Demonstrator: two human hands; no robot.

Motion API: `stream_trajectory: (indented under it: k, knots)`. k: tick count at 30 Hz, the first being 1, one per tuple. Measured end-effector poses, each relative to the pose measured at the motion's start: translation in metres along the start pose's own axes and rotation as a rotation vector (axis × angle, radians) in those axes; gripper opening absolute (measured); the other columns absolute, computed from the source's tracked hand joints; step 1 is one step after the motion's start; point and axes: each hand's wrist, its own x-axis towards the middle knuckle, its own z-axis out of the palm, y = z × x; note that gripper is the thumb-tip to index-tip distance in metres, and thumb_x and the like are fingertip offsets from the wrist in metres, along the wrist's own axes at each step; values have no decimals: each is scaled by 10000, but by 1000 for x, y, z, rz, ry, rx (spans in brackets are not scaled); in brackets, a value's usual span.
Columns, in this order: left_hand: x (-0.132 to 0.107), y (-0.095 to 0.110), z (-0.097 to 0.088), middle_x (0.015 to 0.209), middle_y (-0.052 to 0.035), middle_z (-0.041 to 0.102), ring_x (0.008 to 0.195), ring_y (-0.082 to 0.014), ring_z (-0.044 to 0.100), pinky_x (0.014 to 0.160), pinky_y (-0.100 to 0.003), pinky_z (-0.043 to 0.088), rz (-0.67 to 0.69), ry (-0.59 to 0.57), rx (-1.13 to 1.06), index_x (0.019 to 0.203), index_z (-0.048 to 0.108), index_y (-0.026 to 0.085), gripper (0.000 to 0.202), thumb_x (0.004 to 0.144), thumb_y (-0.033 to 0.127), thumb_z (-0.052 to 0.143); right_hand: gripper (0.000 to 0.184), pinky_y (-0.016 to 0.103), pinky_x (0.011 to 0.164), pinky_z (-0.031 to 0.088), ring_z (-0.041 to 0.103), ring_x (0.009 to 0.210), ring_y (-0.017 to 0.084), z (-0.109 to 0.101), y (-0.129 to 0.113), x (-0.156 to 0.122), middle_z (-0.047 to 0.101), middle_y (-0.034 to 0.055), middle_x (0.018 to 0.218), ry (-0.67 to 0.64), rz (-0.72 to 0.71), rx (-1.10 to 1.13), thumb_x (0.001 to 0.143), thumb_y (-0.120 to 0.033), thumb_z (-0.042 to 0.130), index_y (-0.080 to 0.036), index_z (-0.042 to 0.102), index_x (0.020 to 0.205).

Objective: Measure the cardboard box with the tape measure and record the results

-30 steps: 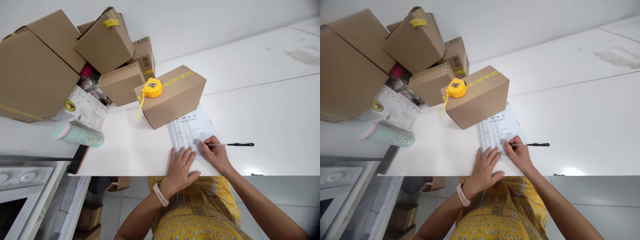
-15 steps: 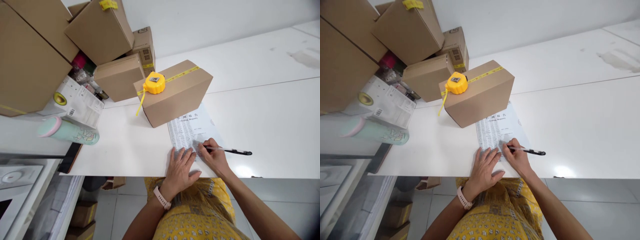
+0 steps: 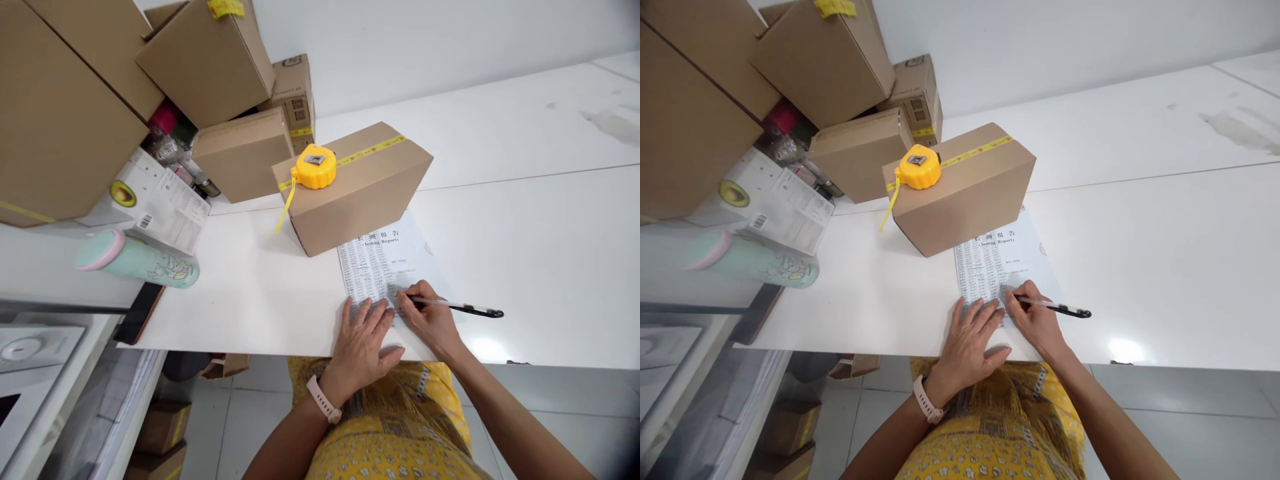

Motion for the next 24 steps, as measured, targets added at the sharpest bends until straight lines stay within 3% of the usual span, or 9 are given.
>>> stream_trajectory:
  k: [10, 24]
  knots:
    - [0, 0, 0, 1618, -61, 493, 1484, -315, 415, 1293, -626, 171, -4, 3, -5, 1540, 455, 194, 635, 1052, 597, 403, 329, 299, 482, 372, 463, 481, 144, 0, 1, -1, 521, -42, 546, 0, 0, 10, 930, -499, 626, -268, 498, 735]
    - [0, 0, -1, 1620, -63, 489, 1492, -314, 412, 1298, -621, 167, -8, -8, -5, 1539, 464, 204, 625, 1050, 590, 419, 389, 309, 498, 394, 474, 503, 155, -1, 1, 0, 537, -27, 568, 16, -1, 8, 934, -596, 619, -269, 517, 749]
